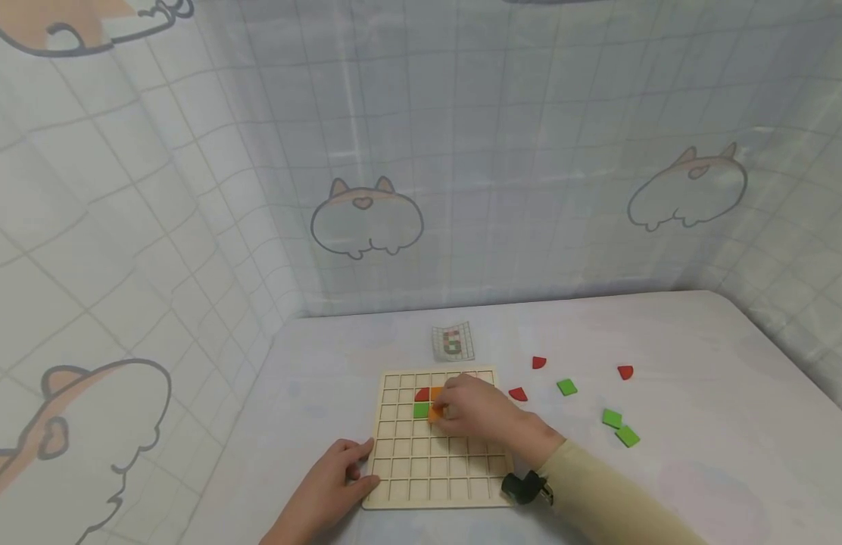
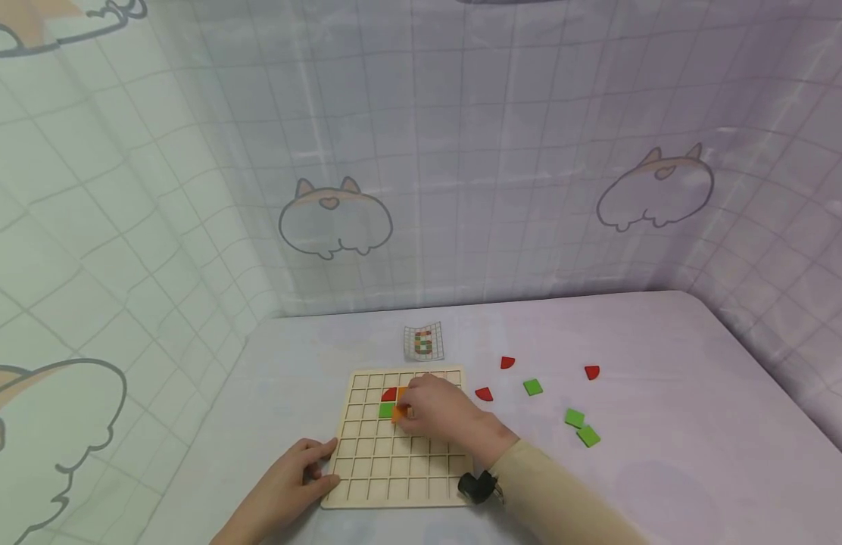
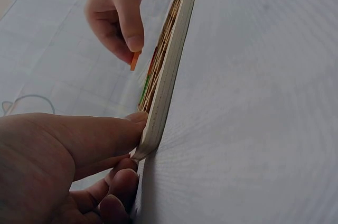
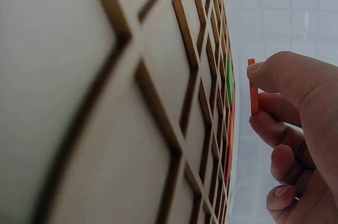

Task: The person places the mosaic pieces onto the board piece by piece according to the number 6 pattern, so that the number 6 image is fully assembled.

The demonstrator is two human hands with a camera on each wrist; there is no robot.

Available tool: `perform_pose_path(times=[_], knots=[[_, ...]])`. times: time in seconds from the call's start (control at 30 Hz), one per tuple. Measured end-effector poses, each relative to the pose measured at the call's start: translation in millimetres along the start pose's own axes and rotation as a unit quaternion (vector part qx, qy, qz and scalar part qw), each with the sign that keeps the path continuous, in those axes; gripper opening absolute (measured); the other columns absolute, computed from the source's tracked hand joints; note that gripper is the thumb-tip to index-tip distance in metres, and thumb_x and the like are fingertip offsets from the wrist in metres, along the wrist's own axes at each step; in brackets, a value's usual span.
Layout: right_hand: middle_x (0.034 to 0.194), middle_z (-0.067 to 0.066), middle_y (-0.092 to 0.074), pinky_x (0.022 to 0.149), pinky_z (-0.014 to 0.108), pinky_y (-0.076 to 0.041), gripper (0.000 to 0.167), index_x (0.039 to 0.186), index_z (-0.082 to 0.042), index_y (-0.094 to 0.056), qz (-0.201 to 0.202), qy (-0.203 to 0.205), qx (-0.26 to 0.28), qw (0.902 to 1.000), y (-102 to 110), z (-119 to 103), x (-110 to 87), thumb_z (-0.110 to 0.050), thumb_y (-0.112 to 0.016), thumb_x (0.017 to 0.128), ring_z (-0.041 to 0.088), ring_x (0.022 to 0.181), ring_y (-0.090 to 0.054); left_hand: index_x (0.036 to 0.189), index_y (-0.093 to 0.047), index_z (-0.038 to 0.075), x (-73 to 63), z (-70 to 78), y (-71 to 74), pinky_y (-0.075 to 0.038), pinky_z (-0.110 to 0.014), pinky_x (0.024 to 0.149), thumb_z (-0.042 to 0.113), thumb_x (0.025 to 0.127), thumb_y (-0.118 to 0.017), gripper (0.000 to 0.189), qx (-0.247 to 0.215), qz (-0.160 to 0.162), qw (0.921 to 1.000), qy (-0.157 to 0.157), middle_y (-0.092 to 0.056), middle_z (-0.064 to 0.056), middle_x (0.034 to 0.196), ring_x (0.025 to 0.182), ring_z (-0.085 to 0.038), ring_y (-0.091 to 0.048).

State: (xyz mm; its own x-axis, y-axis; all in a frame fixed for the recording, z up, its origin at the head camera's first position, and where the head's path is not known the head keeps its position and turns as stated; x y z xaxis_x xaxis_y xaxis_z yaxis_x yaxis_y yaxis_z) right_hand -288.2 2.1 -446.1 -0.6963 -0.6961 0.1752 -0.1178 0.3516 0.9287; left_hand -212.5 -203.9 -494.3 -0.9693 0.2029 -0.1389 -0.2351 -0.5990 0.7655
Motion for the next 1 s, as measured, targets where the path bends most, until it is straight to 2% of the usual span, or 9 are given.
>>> perform_pose_path(times=[0.3,0.63,1.0], knots=[[0.082,-0.015,-0.057,0.073,0.021,-0.044,0.018,0.098,-0.021,-0.078,-0.017,0.001,-0.001,0.9999,-11,-11,6.7,-0.036,-0.075,0.089,0.006,0.078,-0.048,0.137,-0.058,0.003,-1.3,1.6,2.1,-0.039,-0.025,0.065,0.034,0.085,-0.078,0.064,-0.004,0.004,1.0000,-0.008,-0.048,0.001,0.098,0.080,-0.010,-0.047],[0.079,-0.015,-0.052,0.067,0.021,-0.041,0.015,0.095,-0.023,-0.078,-0.026,-0.002,-0.017,0.9995,-21,-15,10.9,-0.036,-0.074,0.090,0.006,0.074,-0.046,0.137,-0.058,0.003,0.4,-0.6,-0.5,-0.039,-0.025,0.065,0.034,0.086,-0.077,0.062,0.002,0.001,1.0000,-0.009,-0.048,0.002,0.098,0.080,-0.009,-0.047],[0.073,-0.013,-0.048,0.062,0.023,-0.038,0.012,0.086,-0.026,-0.073,-0.037,-0.002,-0.025,0.9990,-28,-12,12.4,-0.037,-0.074,0.090,0.008,0.071,-0.044,0.138,-0.058,0.004,-0.2,-0.5,-0.3,-0.039,-0.025,0.065,0.034,0.087,-0.077,0.062,0.007,0.003,0.9999,-0.009,-0.047,0.002,0.099,0.080,-0.009,-0.047]])
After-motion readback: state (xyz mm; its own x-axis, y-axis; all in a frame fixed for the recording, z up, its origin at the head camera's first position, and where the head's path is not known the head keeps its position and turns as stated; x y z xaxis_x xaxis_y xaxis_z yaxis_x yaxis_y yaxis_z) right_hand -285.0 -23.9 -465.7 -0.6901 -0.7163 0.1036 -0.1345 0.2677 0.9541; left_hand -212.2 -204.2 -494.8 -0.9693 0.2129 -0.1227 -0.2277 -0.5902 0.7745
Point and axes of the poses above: each hand's wrist, its own x-axis towards the middle knuckle, its own y-axis out of the back of the hand, z = x × y, the point moved 8 cm from there along x, towards the middle knuckle
